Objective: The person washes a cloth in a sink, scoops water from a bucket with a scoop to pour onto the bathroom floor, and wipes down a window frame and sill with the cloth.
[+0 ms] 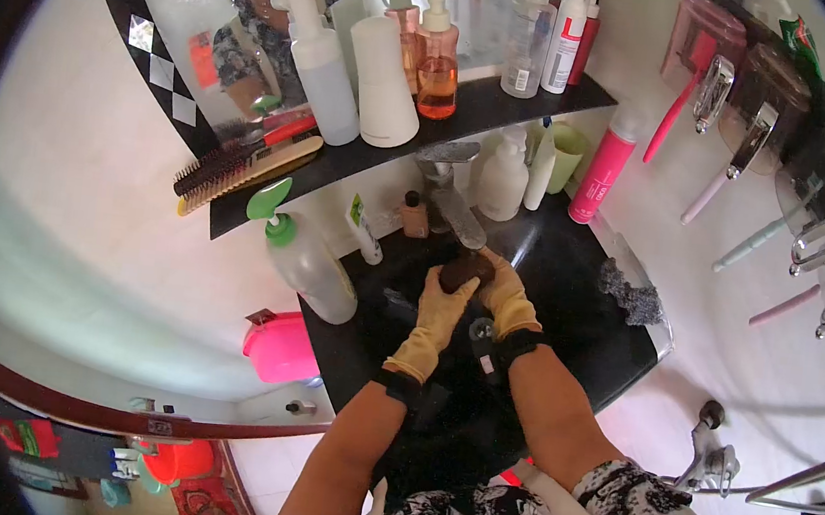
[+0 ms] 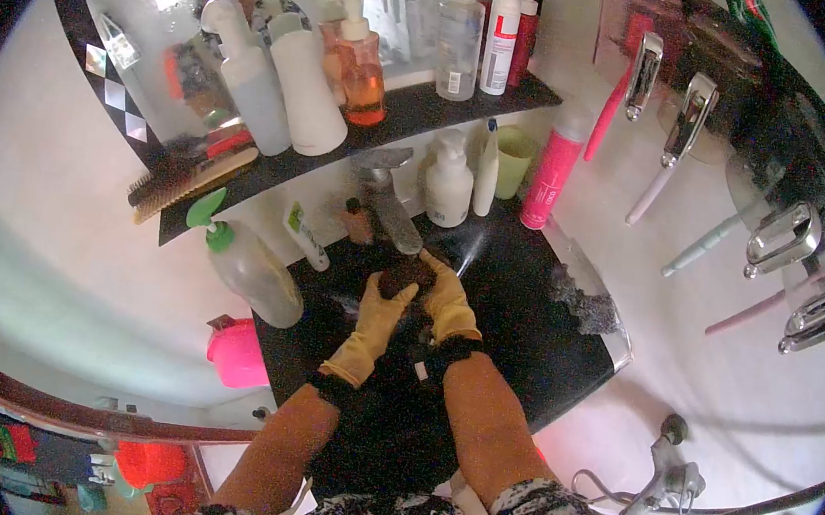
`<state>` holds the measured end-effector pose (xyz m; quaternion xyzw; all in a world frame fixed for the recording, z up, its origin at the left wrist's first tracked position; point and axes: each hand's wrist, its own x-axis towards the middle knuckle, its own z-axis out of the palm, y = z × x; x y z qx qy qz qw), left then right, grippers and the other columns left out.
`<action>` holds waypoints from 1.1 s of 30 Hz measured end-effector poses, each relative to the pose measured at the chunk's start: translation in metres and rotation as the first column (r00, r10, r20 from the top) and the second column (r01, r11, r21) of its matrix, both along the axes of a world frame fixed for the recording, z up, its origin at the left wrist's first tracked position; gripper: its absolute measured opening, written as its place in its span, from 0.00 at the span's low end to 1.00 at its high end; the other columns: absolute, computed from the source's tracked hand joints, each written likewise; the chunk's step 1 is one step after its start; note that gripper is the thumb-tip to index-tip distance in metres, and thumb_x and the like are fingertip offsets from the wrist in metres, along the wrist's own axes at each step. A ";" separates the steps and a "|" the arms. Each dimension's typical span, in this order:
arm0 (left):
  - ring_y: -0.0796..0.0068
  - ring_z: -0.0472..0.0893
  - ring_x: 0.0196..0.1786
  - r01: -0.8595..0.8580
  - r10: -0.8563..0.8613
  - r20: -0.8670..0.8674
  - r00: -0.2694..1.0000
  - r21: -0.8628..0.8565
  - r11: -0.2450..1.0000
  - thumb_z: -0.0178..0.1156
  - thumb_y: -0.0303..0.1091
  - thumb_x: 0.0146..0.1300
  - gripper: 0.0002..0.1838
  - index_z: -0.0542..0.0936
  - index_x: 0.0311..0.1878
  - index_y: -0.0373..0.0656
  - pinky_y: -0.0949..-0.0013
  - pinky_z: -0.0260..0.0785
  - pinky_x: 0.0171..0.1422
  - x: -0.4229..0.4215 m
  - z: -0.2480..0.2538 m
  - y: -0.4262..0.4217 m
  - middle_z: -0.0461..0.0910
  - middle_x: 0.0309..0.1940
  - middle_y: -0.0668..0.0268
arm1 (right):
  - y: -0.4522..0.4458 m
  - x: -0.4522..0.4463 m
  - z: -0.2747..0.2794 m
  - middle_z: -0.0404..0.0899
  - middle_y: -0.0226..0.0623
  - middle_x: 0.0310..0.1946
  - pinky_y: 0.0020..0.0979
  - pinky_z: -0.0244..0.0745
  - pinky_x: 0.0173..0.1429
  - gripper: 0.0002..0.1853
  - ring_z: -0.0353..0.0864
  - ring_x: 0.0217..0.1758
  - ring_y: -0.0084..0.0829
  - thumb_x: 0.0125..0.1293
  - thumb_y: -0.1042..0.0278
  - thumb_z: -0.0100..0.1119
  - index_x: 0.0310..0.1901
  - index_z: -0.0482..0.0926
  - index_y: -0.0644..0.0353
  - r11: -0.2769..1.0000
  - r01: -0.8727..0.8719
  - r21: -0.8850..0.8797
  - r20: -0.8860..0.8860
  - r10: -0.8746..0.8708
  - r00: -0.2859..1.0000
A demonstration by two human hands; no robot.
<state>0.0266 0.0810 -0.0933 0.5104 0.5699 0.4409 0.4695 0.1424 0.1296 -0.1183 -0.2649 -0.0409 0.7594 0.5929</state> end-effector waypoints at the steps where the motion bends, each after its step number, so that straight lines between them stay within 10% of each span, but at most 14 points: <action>1: 0.54 0.73 0.48 -0.069 0.068 -0.027 0.997 -0.023 0.997 0.67 0.42 0.45 0.29 0.71 0.51 0.44 0.62 0.66 0.53 0.002 0.010 -0.005 0.70 0.49 0.52 | 0.003 -0.002 -0.002 0.76 0.40 0.37 0.35 0.75 0.43 0.10 0.76 0.36 0.36 0.60 0.68 0.55 0.41 0.73 0.62 1.000 -0.002 -0.017 0.024 0.002 1.000; 5: 0.55 0.74 0.48 0.070 0.083 -0.388 0.918 0.365 0.928 0.63 0.38 0.51 0.25 0.69 0.53 0.45 0.63 0.68 0.48 0.005 0.008 -0.003 0.73 0.46 0.54 | 0.008 -0.005 -0.022 0.76 0.40 0.38 0.33 0.74 0.42 0.13 0.76 0.37 0.34 0.62 0.65 0.54 0.43 0.73 0.63 0.969 -0.001 0.245 0.448 -0.112 0.887; 7: 0.53 0.74 0.47 0.094 0.161 -0.404 0.901 0.542 0.835 0.59 0.36 0.55 0.21 0.69 0.52 0.45 0.62 0.68 0.49 0.006 -0.011 0.004 0.74 0.42 0.52 | 0.009 -0.007 -0.020 0.76 0.40 0.38 0.33 0.73 0.40 0.15 0.76 0.36 0.33 0.62 0.62 0.54 0.45 0.73 0.63 0.872 0.021 0.489 0.694 -0.404 0.596; 12: 0.51 0.76 0.43 -0.146 0.259 -0.232 0.937 0.415 0.898 0.51 0.40 0.62 0.15 0.70 0.48 0.41 0.58 0.69 0.43 0.017 -0.017 0.010 0.75 0.38 0.48 | 0.004 -0.007 -0.001 0.73 0.47 0.44 0.30 0.70 0.49 0.29 0.74 0.45 0.39 0.50 0.71 0.61 0.54 0.64 0.71 0.833 -0.037 0.552 0.808 -0.524 0.269; 14: 0.50 0.76 0.41 -0.205 0.235 -0.138 0.962 0.200 0.958 0.49 0.40 0.63 0.15 0.70 0.47 0.39 0.58 0.69 0.43 0.022 -0.016 0.009 0.75 0.36 0.47 | 0.007 -0.010 0.019 0.73 0.47 0.44 0.31 0.69 0.51 0.32 0.72 0.47 0.37 0.51 0.61 0.63 0.55 0.63 0.70 0.982 0.152 0.113 0.464 -0.188 0.866; 18: 0.47 0.75 0.38 -0.345 0.359 -0.057 0.932 0.170 0.923 0.43 0.47 0.65 0.23 0.70 0.47 0.34 0.57 0.68 0.43 0.035 -0.051 0.025 0.75 0.37 0.45 | -0.004 -0.014 0.034 0.73 0.43 0.45 0.32 0.68 0.51 0.25 0.71 0.49 0.34 0.62 0.54 0.48 0.55 0.65 0.65 0.978 0.067 0.196 0.868 -0.205 0.453; 20: 0.44 0.75 0.38 -0.398 0.445 -0.134 0.886 0.275 0.875 0.41 0.48 0.66 0.23 0.71 0.45 0.34 0.56 0.68 0.40 0.039 -0.054 0.029 0.76 0.35 0.44 | 0.028 -0.006 -0.018 0.73 0.40 0.46 0.32 0.67 0.51 0.23 0.71 0.47 0.32 0.66 0.52 0.38 0.55 0.64 0.59 0.987 0.083 0.136 0.223 -0.112 0.968; 21: 0.44 0.75 0.38 -0.382 0.425 -0.146 0.893 0.252 0.889 0.39 0.49 0.66 0.25 0.72 0.44 0.34 0.56 0.68 0.40 0.039 -0.054 0.031 0.76 0.35 0.44 | 0.040 -0.002 -0.047 0.73 0.40 0.46 0.32 0.67 0.51 0.23 0.71 0.47 0.32 0.66 0.52 0.38 0.55 0.64 0.59 0.987 0.085 0.136 0.224 -0.114 0.968; 22: 0.43 0.75 0.37 -0.367 0.406 -0.159 0.900 0.228 0.902 0.37 0.50 0.66 0.26 0.72 0.43 0.33 0.56 0.68 0.40 0.038 -0.054 0.031 0.76 0.35 0.44 | 0.051 0.001 -0.078 0.73 0.40 0.46 0.32 0.67 0.51 0.22 0.71 0.47 0.32 0.66 0.52 0.39 0.54 0.66 0.58 0.868 -0.014 0.497 0.676 -0.378 0.633; 24: 0.44 0.75 0.37 -0.339 0.356 -0.143 0.923 0.134 0.931 0.37 0.50 0.66 0.26 0.73 0.42 0.32 0.56 0.68 0.39 0.038 -0.070 0.041 0.76 0.34 0.44 | 0.052 0.001 -0.078 0.73 0.40 0.45 0.33 0.67 0.51 0.21 0.70 0.46 0.31 0.66 0.52 0.39 0.53 0.67 0.57 0.677 -0.313 0.667 0.730 -0.678 0.090; 25: 0.44 0.75 0.37 -0.306 0.308 -0.122 0.943 0.039 0.951 0.37 0.50 0.66 0.27 0.73 0.41 0.32 0.56 0.68 0.39 0.038 -0.081 0.047 0.76 0.33 0.45 | 0.050 0.002 -0.073 0.73 0.39 0.44 0.32 0.68 0.48 0.19 0.71 0.43 0.33 0.66 0.54 0.40 0.52 0.67 0.57 0.822 -0.067 0.566 0.651 -0.396 0.647; 27: 0.45 0.76 0.36 -0.219 0.217 0.059 0.974 0.027 0.975 0.37 0.50 0.66 0.26 0.73 0.41 0.33 0.57 0.68 0.38 0.041 -0.139 0.076 0.76 0.32 0.46 | 0.036 0.006 -0.045 0.74 0.38 0.42 0.31 0.69 0.46 0.18 0.73 0.40 0.34 0.66 0.55 0.42 0.50 0.68 0.56 0.950 0.038 0.310 0.203 -0.105 0.974; 29: 0.46 0.76 0.35 -0.129 0.118 0.238 0.964 0.031 0.991 0.38 0.51 0.66 0.26 0.73 0.42 0.35 0.57 0.68 0.36 0.043 -0.144 0.079 0.76 0.32 0.47 | 0.022 0.016 -0.027 0.76 0.34 0.38 0.29 0.71 0.38 0.15 0.74 0.33 0.36 0.64 0.56 0.46 0.46 0.70 0.56 0.993 0.016 0.116 0.312 -0.052 0.949; 33: 0.52 0.76 0.31 0.023 -0.025 -0.008 1.000 -0.205 0.979 0.41 0.57 0.63 0.27 0.69 0.50 0.42 0.62 0.69 0.32 0.037 -0.059 0.052 0.76 0.33 0.53 | 0.014 0.025 -0.010 0.77 0.35 0.36 0.29 0.72 0.35 0.13 0.76 0.30 0.41 0.57 0.68 0.54 0.44 0.72 0.59 0.989 0.079 0.123 0.191 -0.101 0.976</action>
